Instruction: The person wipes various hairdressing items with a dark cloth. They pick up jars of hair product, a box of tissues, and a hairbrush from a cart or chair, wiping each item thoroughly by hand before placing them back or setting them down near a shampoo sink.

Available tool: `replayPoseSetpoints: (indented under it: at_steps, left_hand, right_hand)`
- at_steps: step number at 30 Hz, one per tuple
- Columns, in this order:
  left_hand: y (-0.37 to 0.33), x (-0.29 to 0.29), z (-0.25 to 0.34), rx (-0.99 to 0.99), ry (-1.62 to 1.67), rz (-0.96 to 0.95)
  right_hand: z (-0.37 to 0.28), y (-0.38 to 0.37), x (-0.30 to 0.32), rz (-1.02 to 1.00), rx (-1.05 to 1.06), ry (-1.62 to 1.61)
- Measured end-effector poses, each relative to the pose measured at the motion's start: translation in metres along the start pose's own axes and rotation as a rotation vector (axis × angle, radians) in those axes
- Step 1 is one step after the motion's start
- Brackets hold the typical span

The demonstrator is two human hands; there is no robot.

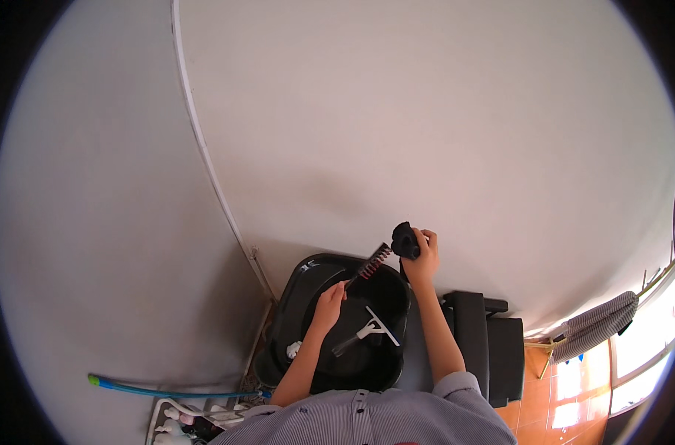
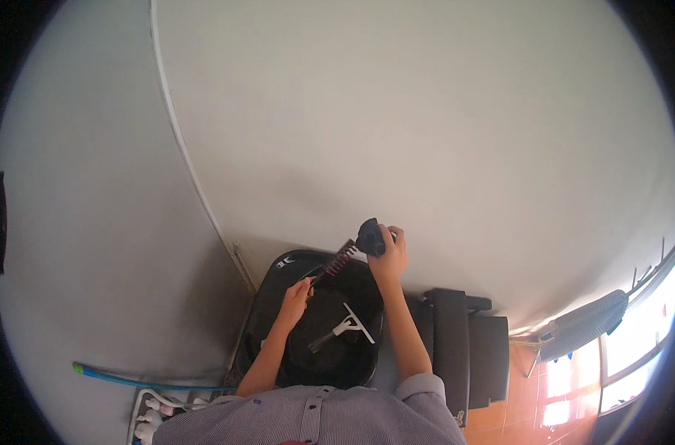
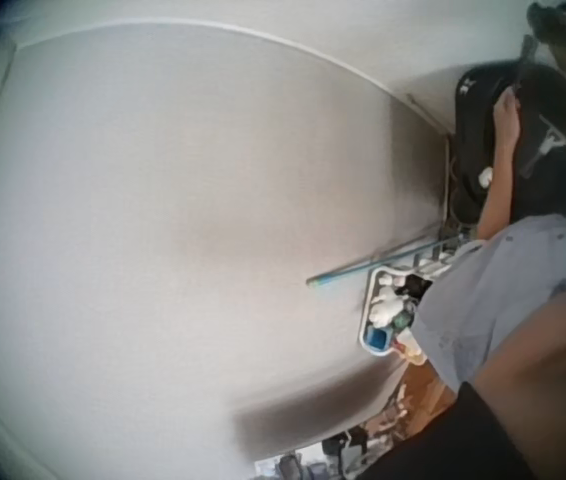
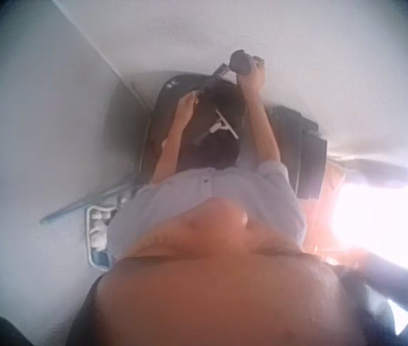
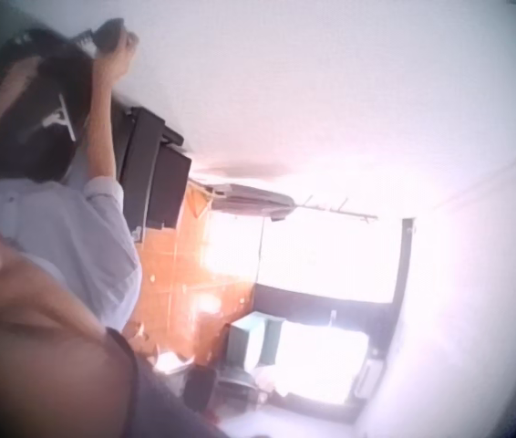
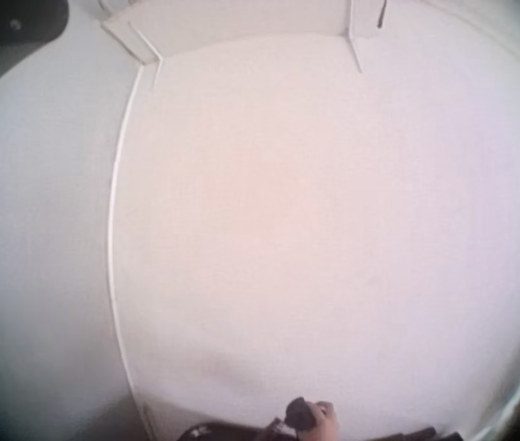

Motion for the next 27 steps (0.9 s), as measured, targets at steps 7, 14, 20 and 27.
replayPoseSetpoints:
  at_steps: [7,14,20,27]
  left_hand:
    - [0.009,0.005,0.012,0.105,0.022,0.015]
    - [0.006,-0.004,0.013,0.06,0.149,-0.085]
    - [0.005,0.0,0.007,0.017,0.068,-0.127]
    - [-0.003,0.0,-0.003,0.028,0.102,-0.027]
  right_hand:
    - [-0.054,0.023,0.016,-0.137,0.204,-0.159]
    - [-0.047,0.051,-0.006,-0.536,0.498,-0.018]
    - [-0.035,0.025,-0.006,-0.301,0.271,0.028]
    - [-0.05,0.065,-0.02,-0.581,0.416,-0.071]
Point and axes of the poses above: each hand's wrist, its own y-axis away from the middle knuckle, its own x-axis out of the back of the hand, z = x × y, the point moved 3 cm from there along -y, towards the middle knuckle, and after that the axes turned 14 degrees about -y, right-handed, at the moved point
